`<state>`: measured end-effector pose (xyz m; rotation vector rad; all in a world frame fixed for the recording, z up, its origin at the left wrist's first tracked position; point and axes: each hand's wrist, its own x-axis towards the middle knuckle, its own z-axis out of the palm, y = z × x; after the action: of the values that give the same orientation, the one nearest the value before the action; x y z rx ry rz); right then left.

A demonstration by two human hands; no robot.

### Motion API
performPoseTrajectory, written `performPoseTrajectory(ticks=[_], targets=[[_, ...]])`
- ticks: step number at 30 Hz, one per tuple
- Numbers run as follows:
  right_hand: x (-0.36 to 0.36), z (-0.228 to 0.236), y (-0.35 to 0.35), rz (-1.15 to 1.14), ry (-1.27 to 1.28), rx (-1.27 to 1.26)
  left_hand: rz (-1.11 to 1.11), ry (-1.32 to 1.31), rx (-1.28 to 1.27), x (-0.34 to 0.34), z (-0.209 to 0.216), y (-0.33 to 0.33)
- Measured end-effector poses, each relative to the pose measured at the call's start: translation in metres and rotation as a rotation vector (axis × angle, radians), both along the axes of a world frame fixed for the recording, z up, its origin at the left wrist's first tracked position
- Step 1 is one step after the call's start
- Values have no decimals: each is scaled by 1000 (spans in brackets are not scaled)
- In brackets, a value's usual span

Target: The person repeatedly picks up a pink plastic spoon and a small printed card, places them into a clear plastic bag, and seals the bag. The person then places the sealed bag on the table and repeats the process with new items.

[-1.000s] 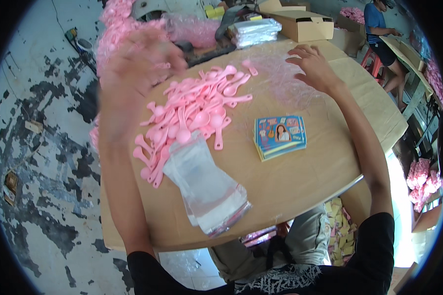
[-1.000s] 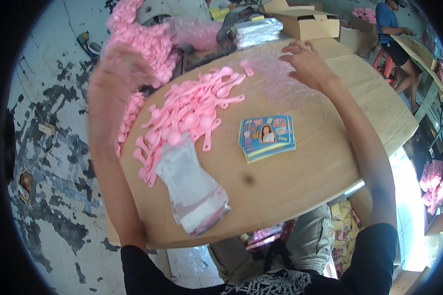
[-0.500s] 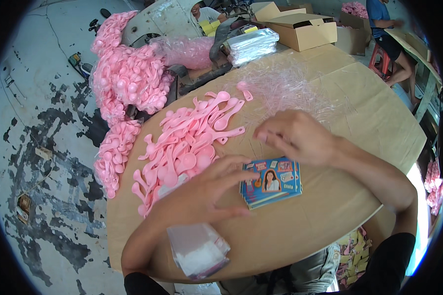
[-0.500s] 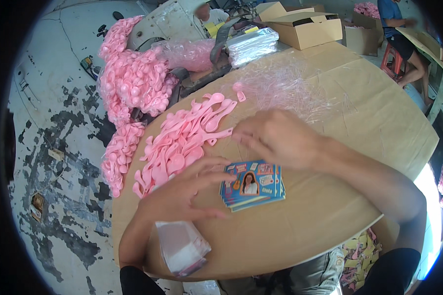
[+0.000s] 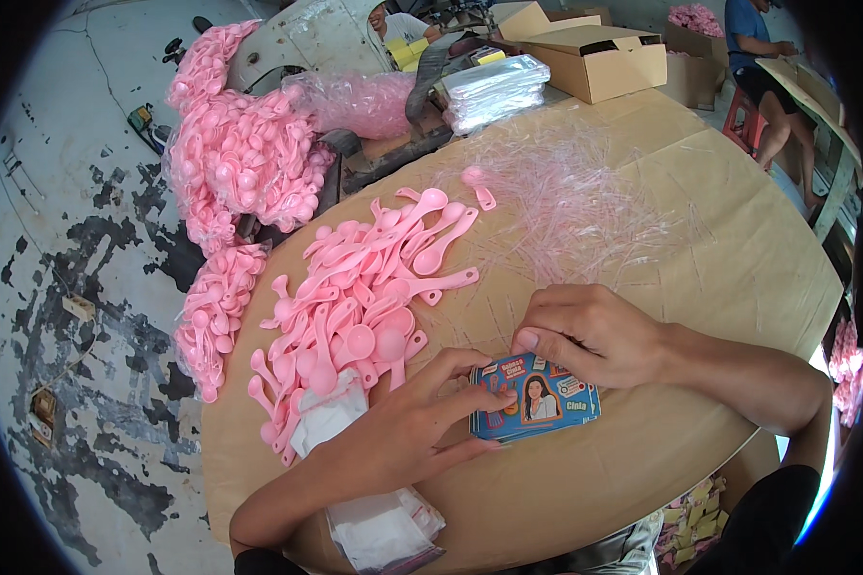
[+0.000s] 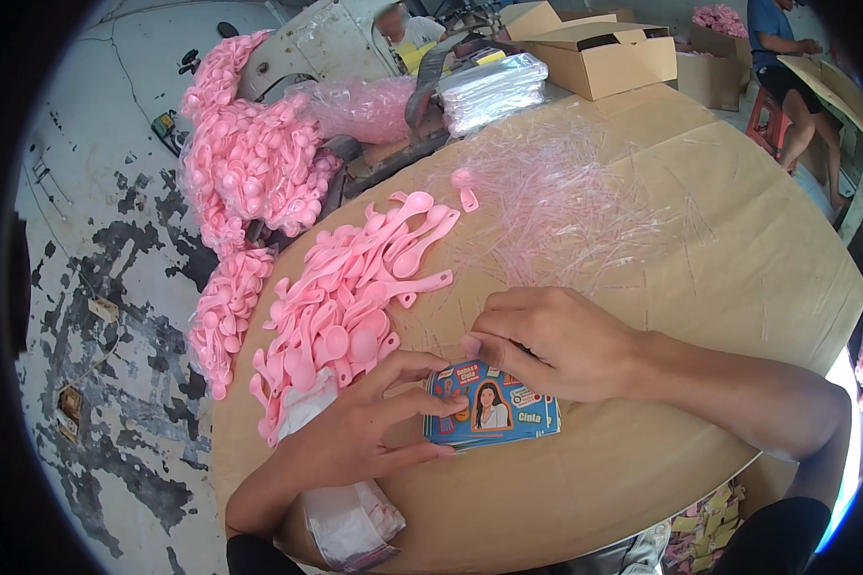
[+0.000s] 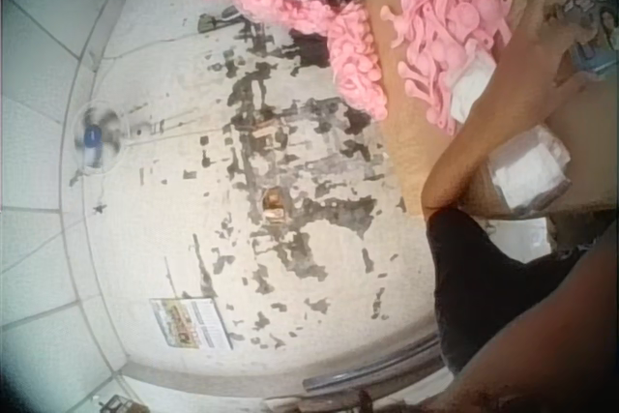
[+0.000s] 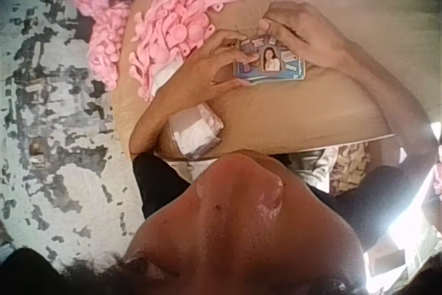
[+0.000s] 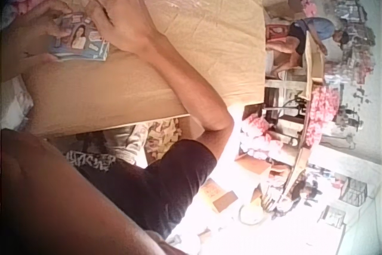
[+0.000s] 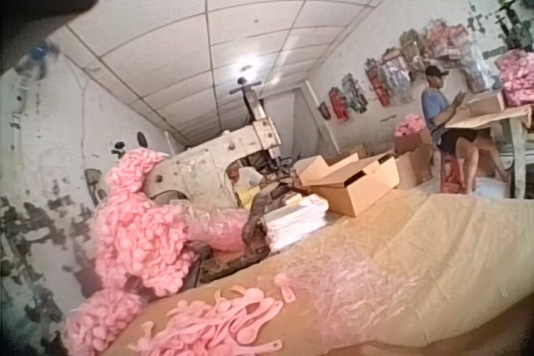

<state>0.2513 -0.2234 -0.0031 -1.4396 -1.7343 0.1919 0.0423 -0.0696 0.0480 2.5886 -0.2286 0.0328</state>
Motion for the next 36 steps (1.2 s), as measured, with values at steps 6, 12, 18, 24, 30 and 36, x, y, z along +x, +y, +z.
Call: performPoseTrajectory(ticks=[6,12,18,24,30,36], targets=[[0,1,0,8,1,18,21,15,33,1,1,-1],[-1,2,-1,10,38,-17,30,25,52,-1,1,-2],[-1,1,-1,32,30,-2,39,18,66,-2,1,-2],[-2,3,-1,13,32,-13,34,23,43,-1,1,-2],[0,2,-1,33,26,-23,39,38,19,-1,1,-2],[-1,3,-2,43,26,2,42,8,71,-2,0,-2]])
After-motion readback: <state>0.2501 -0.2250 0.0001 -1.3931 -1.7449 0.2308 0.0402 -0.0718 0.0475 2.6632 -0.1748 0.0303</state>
